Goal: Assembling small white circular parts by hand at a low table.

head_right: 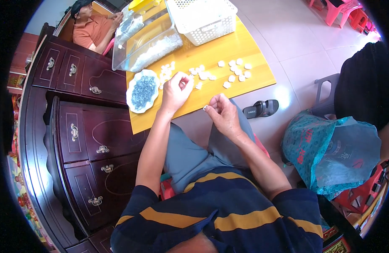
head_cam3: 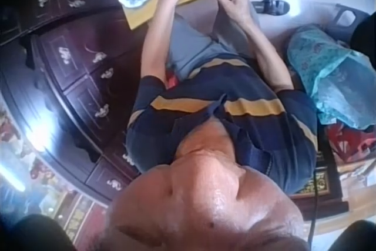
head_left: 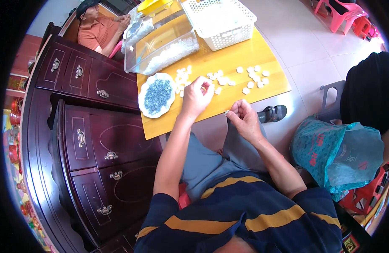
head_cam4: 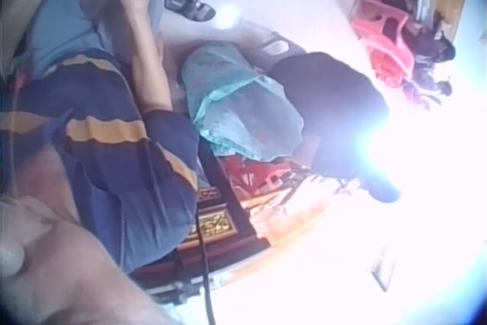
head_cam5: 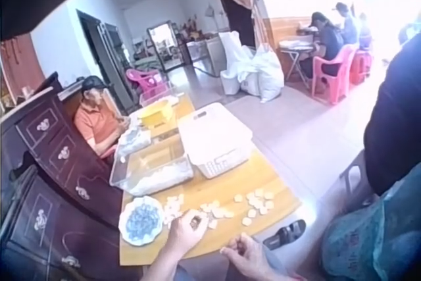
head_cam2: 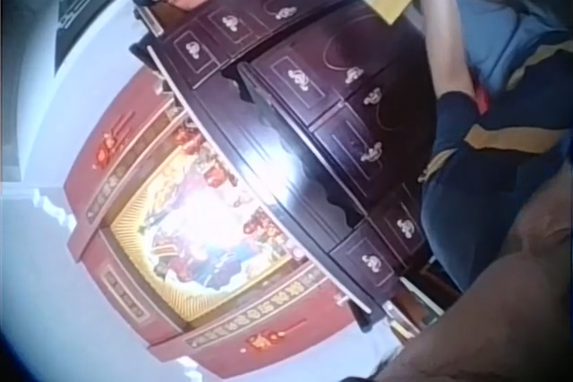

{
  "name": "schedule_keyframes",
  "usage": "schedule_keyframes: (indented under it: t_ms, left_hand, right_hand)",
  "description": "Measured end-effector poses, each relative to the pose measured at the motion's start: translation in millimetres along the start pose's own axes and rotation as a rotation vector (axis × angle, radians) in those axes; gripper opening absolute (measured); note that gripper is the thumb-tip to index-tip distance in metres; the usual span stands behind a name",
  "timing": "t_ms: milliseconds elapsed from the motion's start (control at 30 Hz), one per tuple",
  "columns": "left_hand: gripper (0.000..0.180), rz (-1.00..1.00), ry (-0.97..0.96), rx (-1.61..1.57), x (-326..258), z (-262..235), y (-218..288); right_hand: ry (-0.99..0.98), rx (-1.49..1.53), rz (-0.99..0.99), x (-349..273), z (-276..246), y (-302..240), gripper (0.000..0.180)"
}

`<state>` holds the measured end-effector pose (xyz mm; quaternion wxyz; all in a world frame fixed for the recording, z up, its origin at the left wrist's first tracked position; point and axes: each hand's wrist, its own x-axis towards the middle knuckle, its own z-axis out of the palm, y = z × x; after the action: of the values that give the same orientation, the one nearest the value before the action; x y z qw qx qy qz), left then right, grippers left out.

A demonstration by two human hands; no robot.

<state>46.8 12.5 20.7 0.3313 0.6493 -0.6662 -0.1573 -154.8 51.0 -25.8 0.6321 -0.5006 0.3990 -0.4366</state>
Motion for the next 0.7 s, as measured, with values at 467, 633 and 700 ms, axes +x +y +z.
schedule_keyframes:
  t_ms: [467, 633, 700]
  left_hand:
    - [0.024, -0.293, -0.092, -0.769, -87.1, 1.5, 6.1]
    - [0.026, -0.234, -0.121, -0.74, -91.8, 3.5, 5.1]
    - [0.024, -0.247, -0.126, -0.715, -92.2, 2.3, 7.9]
  right_hand:
    - [-0.139, -0.014, 0.009, -3.4, 1.0, 0.7, 0.011]
    - [-0.132, 0.0, 0.028, -4.5, 3.3, 3.2, 0.009]
    - [-0.121, 0.007, 0.023, -5.3, 3.1, 3.9, 0.009]
